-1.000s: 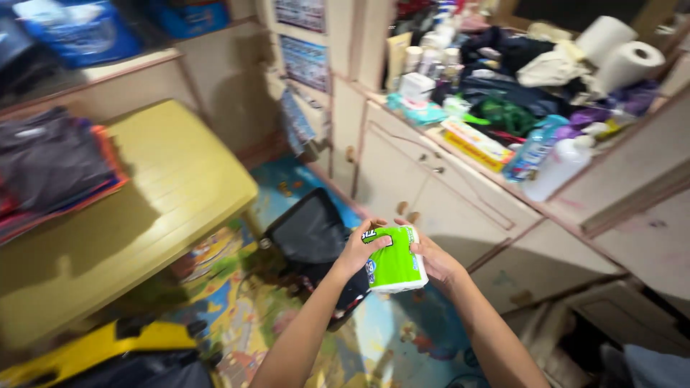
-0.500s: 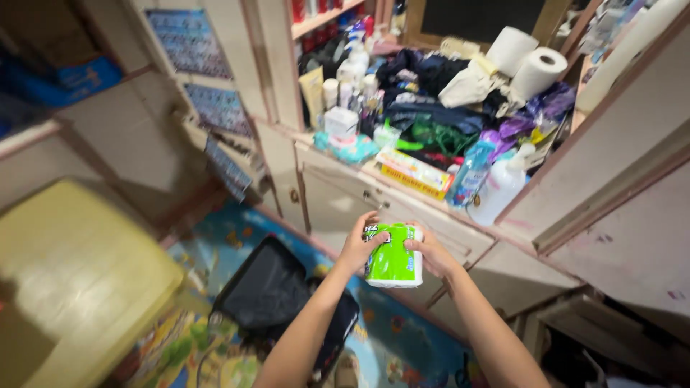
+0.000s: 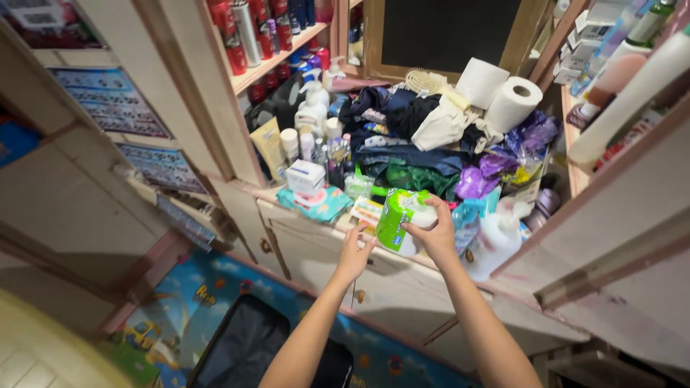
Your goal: Pack clothes and toiletries into a yellow suitcase.
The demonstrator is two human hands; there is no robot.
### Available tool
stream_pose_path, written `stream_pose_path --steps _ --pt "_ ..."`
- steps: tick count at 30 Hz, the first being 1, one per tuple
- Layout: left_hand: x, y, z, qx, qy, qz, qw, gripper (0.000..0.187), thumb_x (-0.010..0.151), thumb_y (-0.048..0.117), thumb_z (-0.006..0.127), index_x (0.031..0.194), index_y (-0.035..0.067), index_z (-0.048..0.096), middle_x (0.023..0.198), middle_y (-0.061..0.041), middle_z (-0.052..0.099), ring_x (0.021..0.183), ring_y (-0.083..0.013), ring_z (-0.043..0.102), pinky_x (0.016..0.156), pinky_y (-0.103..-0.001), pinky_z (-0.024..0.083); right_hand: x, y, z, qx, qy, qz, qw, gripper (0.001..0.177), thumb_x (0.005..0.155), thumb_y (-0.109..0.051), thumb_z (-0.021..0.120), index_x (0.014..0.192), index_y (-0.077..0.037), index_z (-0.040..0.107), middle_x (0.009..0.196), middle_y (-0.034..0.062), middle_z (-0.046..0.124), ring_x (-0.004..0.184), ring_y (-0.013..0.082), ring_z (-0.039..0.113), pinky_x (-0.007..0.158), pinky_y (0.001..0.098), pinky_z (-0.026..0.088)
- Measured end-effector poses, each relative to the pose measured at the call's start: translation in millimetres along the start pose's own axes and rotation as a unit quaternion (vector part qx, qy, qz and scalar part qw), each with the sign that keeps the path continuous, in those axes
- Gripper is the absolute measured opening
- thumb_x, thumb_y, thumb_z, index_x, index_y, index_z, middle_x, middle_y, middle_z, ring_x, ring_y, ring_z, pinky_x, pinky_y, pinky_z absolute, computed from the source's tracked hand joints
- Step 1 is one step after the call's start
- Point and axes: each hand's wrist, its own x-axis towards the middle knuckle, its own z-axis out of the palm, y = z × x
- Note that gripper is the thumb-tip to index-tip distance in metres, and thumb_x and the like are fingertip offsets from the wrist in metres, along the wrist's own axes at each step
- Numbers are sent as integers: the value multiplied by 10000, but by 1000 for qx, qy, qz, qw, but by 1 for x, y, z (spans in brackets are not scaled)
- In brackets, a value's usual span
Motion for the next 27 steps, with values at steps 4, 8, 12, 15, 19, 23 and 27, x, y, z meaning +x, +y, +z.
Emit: stream_pose_path --steps 4,8,12,15,19,23,27 --pt "34 -34 20 79 12 84 993 533 868 214 757 1348 59 586 1327 -190 588 1254 -367 561 1087 -424 433 33 -2 7 -197 51 -13 979 707 591 -188 964 1166 -26 586 1447 203 514 1281 363 548 1045 457 468" --pt "66 -35 36 196 -9 87 977 605 804 232 790 1361 106 590 1492 -197 467 1406 -425 349 1143 -579 280 59 23 19 -209 67 -48 974 724 583 -253 960 1139 -20 560 1455 247 479 1302 425 523 1079 481 447" --pt "85 -33 47 300 -91 53 948 638 741 302 835 1335 182 636 1615 -189 326 1515 -438 114 1148 -710 62 73 50 31 -200 51 -46 977 733 561 -228 959 1127 -15 546 1464 251 459 1309 434 512 1078 486 444" --pt "89 -26 44 310 -113 27 944 630 746 384 846 1319 212 649 1563 -152 382 1531 -417 133 1194 -697 26 75 78 34 -211 38 -31 976 754 555 -214 961 1142 -10 535 1461 251 451 1305 444 505 1070 490 446" --pt "87 -26 37 270 -102 24 957 600 732 364 858 1294 237 690 1567 -158 383 1536 -412 141 1206 -679 21 72 111 32 -247 61 27 967 768 551 -238 975 1135 -13 531 1440 253 456 1293 448 506 1073 493 443" --pt "93 -30 38 268 -100 37 958 620 720 346 869 1297 219 682 1571 -177 365 1533 -416 129 1196 -679 17 75 99 31 -277 33 16 960 835 551 -275 978 1199 -13 522 1452 280 432 1342 466 449 1094 517 407" --pt "96 -26 40 275 -99 51 955 746 765 364 849 1425 171 558 1574 -184 349 1525 -422 138 1194 -670 47 70 83 33 -288 31 -29 957 983 542 -294 973 1342 -8 477 1512 308 352 1404 491 354 1154 557 330"
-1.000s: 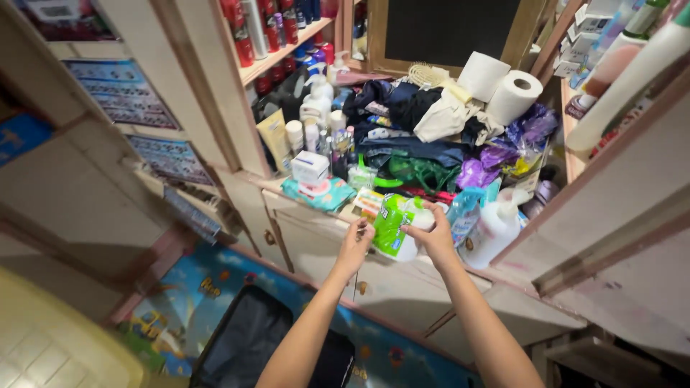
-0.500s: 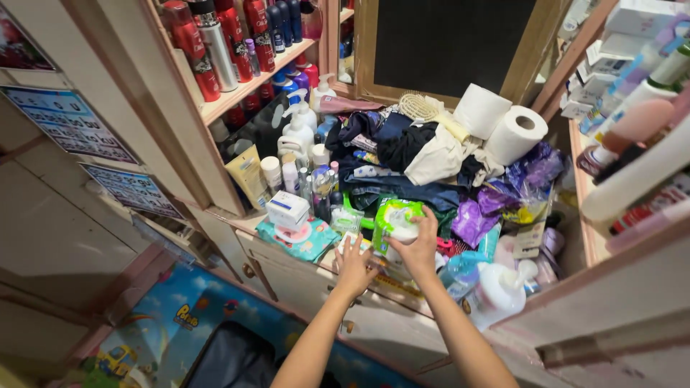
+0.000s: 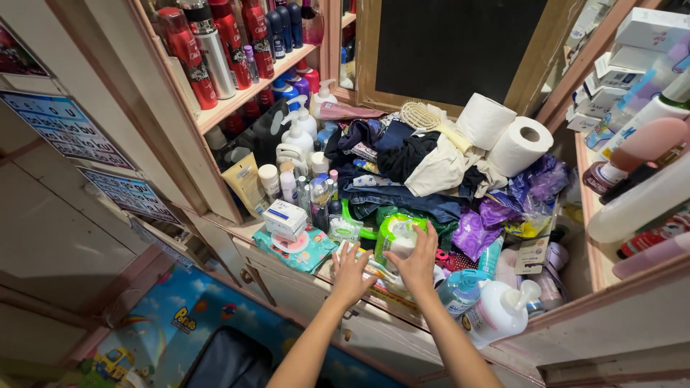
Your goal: Pack clothes and toiletries into a yellow suitcase.
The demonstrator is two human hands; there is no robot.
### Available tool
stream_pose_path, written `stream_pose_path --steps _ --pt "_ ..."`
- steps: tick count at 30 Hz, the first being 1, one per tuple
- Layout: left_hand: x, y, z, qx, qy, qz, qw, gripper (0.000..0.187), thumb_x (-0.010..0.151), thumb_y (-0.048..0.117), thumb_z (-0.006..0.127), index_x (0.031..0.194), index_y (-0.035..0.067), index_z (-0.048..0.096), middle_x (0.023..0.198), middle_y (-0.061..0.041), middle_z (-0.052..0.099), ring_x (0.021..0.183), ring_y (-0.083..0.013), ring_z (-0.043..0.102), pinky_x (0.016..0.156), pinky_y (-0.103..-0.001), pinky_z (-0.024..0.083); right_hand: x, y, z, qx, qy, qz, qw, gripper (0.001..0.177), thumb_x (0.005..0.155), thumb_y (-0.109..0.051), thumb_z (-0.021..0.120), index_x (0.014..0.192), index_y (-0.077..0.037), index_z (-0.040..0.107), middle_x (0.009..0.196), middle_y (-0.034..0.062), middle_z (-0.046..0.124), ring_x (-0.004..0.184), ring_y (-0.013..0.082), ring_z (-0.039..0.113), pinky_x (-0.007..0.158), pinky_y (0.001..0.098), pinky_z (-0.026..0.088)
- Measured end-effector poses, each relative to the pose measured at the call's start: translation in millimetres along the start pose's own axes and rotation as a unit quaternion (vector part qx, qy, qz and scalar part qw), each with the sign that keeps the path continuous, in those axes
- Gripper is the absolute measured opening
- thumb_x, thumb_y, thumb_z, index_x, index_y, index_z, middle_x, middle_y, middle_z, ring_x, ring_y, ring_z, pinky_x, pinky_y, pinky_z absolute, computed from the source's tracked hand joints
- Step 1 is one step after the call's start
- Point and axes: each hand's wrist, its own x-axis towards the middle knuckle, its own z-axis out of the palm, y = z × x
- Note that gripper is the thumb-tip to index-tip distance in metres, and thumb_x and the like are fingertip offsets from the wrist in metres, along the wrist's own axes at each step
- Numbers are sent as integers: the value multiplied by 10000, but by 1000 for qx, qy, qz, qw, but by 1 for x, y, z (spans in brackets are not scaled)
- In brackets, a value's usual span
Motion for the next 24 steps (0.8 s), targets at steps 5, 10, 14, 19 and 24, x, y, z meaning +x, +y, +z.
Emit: stream_pose_path --steps 5,10,14,19,24 --pt "-5 7 -5 -16 53 59 997 815 818 350 809 1506 111 443 1576 -190 368 1523 -428 173 1196 -660 84 -19 -15 -16 -13 6 -25 1000 998 584 -277 955 1398 -15 440 1555 295 318 1444 504 311 1178 566 296" --pt "-23 20 -24 -54 94 90 990 761 847 301 772 1507 105 447 1563 -189 408 1504 -427 265 1221 -577 174 -47 -36 -29 -2 8 -36 999 908 646 -241 923 1396 -31 456 1562 272 342 1461 486 327 1194 558 300" --pt "-55 18 -43 -94 140 123 978 770 864 235 740 1536 60 409 1581 -203 406 1497 -421 323 1237 -533 215 -73 -58 -29 33 8 -56 998 825 700 -237 909 1387 -42 495 1563 245 361 1457 462 350 1186 540 325" --pt "-117 -1 -81 -87 203 56 974 761 863 211 745 1534 76 415 1582 -189 417 1493 -388 353 1241 -505 264 -100 -91 -10 77 -57 -100 990 792 709 -221 901 1371 -32 509 1552 259 354 1450 483 332 1164 553 314" --pt "-206 -28 -122 13 284 -52 957 784 863 192 752 1548 74 390 1585 -183 407 1492 -395 338 1241 -514 251 -137 -145 12 155 -122 -205 959 775 771 -260 867 1424 -63 499 1593 234 367 1488 454 349 1215 551 318"
